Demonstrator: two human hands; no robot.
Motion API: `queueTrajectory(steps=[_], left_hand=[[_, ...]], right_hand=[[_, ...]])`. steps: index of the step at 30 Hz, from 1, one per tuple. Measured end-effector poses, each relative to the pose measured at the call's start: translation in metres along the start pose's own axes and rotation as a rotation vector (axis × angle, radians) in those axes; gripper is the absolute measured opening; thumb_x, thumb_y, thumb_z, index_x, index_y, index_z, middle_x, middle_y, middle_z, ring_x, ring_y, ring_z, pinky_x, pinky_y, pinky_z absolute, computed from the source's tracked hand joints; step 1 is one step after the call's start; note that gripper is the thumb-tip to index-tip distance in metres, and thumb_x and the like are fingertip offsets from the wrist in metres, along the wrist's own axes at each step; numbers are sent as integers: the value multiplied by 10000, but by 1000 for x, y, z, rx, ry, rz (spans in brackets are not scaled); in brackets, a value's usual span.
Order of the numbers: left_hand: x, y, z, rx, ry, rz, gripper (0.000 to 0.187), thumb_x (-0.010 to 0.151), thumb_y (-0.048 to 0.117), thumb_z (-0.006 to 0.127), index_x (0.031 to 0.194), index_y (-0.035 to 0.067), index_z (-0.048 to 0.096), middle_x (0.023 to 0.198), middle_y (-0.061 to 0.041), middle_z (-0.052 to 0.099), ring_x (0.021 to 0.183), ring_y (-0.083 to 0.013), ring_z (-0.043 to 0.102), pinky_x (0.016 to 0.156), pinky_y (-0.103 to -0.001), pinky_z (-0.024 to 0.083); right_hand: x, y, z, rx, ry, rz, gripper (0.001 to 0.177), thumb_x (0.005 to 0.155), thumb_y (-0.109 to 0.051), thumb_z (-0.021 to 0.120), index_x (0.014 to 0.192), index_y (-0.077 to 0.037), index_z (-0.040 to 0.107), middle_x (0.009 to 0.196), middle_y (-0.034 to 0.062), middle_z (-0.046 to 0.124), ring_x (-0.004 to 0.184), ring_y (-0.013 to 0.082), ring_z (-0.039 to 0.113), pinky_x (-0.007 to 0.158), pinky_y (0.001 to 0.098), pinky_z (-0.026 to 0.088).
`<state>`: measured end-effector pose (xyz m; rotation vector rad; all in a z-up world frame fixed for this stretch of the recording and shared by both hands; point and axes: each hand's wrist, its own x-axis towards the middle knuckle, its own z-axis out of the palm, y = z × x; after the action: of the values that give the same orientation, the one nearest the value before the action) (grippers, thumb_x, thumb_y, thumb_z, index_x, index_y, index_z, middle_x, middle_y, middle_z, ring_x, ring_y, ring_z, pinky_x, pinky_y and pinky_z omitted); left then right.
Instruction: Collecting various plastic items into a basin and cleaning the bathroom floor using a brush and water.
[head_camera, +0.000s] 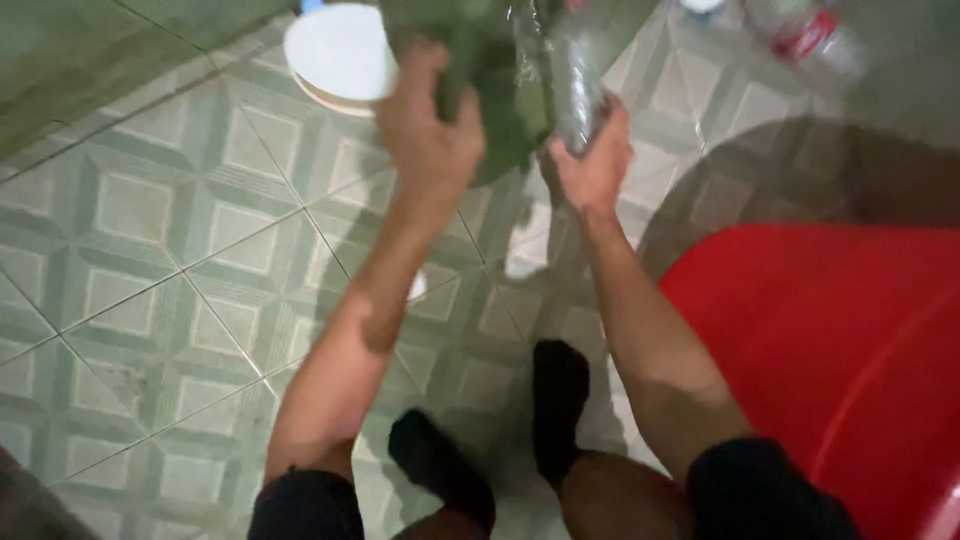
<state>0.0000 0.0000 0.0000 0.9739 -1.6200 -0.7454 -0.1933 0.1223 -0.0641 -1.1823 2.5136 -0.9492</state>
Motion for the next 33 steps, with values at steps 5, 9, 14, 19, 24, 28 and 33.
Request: queueTrajectory(steps=[5, 9, 14, 19, 24, 28, 33], left_hand=[[-24, 71, -30, 117, -42, 327, 338, 738, -23, 712, 1048, 95, 649, 1019, -89, 649, 904, -304, 697, 775, -418, 573], [-39, 113, -84, 174, -94, 577, 273, 728, 28, 728, 971, 110, 633, 913, -44, 571, 768, -209, 632, 604, -351, 509], [-51, 132, -168, 245, -120, 796, 255, 690, 40, 725, 860, 142, 564, 750, -19, 410, 631, -177, 493, 490, -318, 377], [-111, 97, -255, 421, -70, 726, 301, 655, -86, 638, 727, 121, 431, 644, -26, 317, 554, -210, 419, 457, -339, 309], [-222, 0, -353, 672, 567, 326, 325, 1071, 191, 707, 1279, 84, 481, 1093, -134, 567, 945, -307, 569, 814, -419, 431], [-263, 6, -393, 861, 636, 219, 884, 1024, 80, 799, 1587, 127, 119, 1513, -158, 351, 1342, -379, 472, 1072, -586, 479], [-266, 21, -396, 145, 950, -367, 900, 960, -189, 477, 1703, 124, 79, 1776, -117, -30, 1585, -297, 340, 954, -420, 657]], right_hand=[[-5, 44, -31, 76, 168, -148, 882, 781, -244, 842, 1499, 8, 395, 1362, 240, 607, 1225, 401, 640, 1075, 462, 497], [-24, 32, -64, -124, 195, -38, 871, 809, -289, 815, 1525, -9, 407, 1431, 221, 566, 1325, 382, 544, 1165, 497, 362], [-18, 160, -48, -467, 358, -247, 977, 825, -314, 851, 1561, 53, 322, 1524, 285, 428, 1387, 429, 413, 1130, 622, 231], [-36, 56, -88, -401, 203, 54, 940, 816, -310, 876, 1568, -101, 351, 1449, 103, 515, 1344, 318, 477, 1133, 543, 316], [-46, 39, -69, -412, 113, -232, 964, 750, -258, 900, 1541, -87, 377, 1418, 113, 509, 1316, 320, 486, 1109, 529, 309], [-53, 32, -57, -391, 31, -403, 958, 747, -277, 920, 1520, -57, 399, 1427, 144, 509, 1314, 353, 471, 1085, 527, 308], [-50, 19, -48, -217, -112, -740, 924, 753, -251, 913, 1515, -22, 443, 1454, 176, 551, 1332, 374, 522, 1121, 492, 355]])
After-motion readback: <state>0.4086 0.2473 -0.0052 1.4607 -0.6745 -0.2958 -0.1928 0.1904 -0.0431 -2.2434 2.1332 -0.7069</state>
